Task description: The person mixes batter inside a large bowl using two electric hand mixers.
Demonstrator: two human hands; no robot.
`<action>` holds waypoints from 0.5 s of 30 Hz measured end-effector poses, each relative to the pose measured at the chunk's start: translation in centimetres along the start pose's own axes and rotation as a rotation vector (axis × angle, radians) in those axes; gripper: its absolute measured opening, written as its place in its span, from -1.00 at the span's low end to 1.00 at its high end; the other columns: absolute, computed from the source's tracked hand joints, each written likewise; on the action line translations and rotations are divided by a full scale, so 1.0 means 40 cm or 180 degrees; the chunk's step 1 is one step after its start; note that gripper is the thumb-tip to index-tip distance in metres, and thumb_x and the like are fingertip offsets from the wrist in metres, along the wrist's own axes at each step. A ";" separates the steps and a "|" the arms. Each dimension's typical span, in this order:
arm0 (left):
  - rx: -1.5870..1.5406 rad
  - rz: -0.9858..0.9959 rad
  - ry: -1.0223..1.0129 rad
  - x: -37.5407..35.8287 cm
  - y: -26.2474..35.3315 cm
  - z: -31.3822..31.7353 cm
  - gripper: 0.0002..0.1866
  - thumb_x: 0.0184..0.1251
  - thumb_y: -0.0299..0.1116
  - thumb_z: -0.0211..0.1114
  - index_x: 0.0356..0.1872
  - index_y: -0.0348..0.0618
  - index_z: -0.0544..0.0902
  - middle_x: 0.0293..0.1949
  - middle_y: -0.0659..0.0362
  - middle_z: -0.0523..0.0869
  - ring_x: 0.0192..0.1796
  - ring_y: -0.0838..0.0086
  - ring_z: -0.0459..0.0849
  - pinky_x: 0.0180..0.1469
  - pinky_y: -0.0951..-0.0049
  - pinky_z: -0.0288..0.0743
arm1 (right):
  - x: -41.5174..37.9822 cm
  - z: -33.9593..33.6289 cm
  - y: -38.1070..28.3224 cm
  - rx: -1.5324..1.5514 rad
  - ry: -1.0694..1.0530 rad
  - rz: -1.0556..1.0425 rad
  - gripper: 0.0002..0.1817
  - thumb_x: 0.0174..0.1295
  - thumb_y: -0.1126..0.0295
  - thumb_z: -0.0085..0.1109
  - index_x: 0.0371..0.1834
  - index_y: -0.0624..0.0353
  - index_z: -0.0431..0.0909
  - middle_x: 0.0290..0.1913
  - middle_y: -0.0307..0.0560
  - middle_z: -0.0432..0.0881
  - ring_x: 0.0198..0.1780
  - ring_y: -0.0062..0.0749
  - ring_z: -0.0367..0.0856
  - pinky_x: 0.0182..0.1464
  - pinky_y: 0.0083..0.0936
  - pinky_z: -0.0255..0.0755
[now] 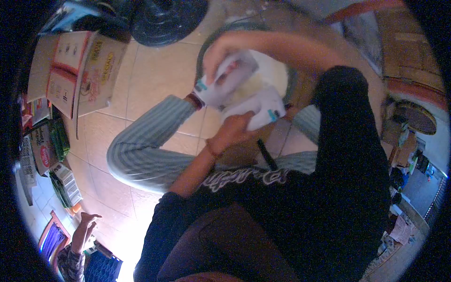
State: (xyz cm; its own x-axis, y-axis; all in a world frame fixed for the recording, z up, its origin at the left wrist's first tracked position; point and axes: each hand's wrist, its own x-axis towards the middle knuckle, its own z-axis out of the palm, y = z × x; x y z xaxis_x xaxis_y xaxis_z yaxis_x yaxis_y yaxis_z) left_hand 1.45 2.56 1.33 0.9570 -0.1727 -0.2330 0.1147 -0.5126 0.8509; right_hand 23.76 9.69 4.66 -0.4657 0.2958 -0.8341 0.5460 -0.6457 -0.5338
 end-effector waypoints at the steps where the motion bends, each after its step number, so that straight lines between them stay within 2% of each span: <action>1: 0.0035 0.0026 0.0039 0.000 0.002 -0.001 -0.41 0.01 -0.12 0.32 0.04 -0.23 0.43 -0.32 -0.14 0.63 -0.24 -0.02 0.61 -0.17 0.10 0.46 | -0.013 -0.002 0.015 0.0262 0.0148 -0.0115 -0.56 0.07 -0.02 0.23 -0.29 0.19 0.59 -0.67 -0.28 0.44 -0.73 -0.65 0.34 -0.73 -0.67 0.21; 2: 0.0092 0.0009 0.0092 -0.004 0.005 -0.003 -0.41 0.01 -0.12 0.32 0.04 -0.23 0.44 -0.33 -0.14 0.63 -0.24 -0.01 0.61 -0.18 0.10 0.46 | -0.025 0.000 0.034 0.0524 0.0295 -0.0235 -0.56 0.08 -0.01 0.23 -0.28 0.20 0.58 -0.67 -0.29 0.42 -0.72 -0.67 0.33 -0.73 -0.68 0.20; 5: 0.0271 0.0070 0.0393 -0.018 0.009 -0.010 -0.46 0.00 -0.12 0.33 -0.02 -0.21 0.45 -0.40 -0.10 0.63 -0.30 0.03 0.63 -0.25 0.12 0.47 | -0.081 0.047 0.062 0.1198 0.1510 -0.0581 -0.58 0.10 0.01 0.21 -0.27 0.18 0.54 -0.65 -0.34 0.36 -0.70 -0.71 0.29 -0.72 -0.70 0.17; 7: 0.0421 0.0280 0.0800 -0.020 -0.009 0.000 -0.55 -0.02 -0.14 0.33 -0.14 -0.19 0.48 -0.52 -0.04 0.64 -0.40 0.08 0.65 -0.37 0.13 0.48 | -0.081 0.041 0.124 0.1655 0.1884 -0.0752 -0.61 0.13 0.03 0.20 -0.27 0.17 0.51 -0.64 -0.37 0.33 -0.70 -0.73 0.25 -0.71 -0.71 0.15; 11: 0.0556 0.0020 0.0817 -0.032 -0.010 -0.022 -0.53 -0.03 -0.13 0.34 -0.13 -0.19 0.48 -0.51 -0.04 0.64 -0.40 0.09 0.65 -0.37 0.15 0.49 | -0.122 0.075 0.216 0.2949 0.2384 -0.1188 -0.65 0.17 0.05 0.16 -0.30 0.14 0.47 -0.65 -0.42 0.28 -0.70 -0.78 0.18 -0.70 -0.74 0.10; 15: 0.0661 -0.0214 0.0961 -0.039 -0.021 -0.060 -0.54 -0.04 -0.13 0.35 -0.16 -0.20 0.49 -0.49 -0.06 0.64 -0.38 0.07 0.65 -0.36 0.14 0.50 | -0.129 0.107 0.320 0.3393 0.3126 -0.1619 -0.68 0.18 0.05 0.14 -0.35 0.08 0.44 -0.65 -0.44 0.29 -0.70 -0.80 0.17 -0.70 -0.75 0.10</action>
State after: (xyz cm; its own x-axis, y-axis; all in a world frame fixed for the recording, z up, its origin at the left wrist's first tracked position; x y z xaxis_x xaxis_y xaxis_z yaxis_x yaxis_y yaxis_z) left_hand 0.49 5.27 2.10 0.9882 0.1071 -0.1096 0.1532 -0.6794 0.7176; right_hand 30.17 -3.13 2.74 0.4200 0.6908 -0.5886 -0.4599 -0.3971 -0.7942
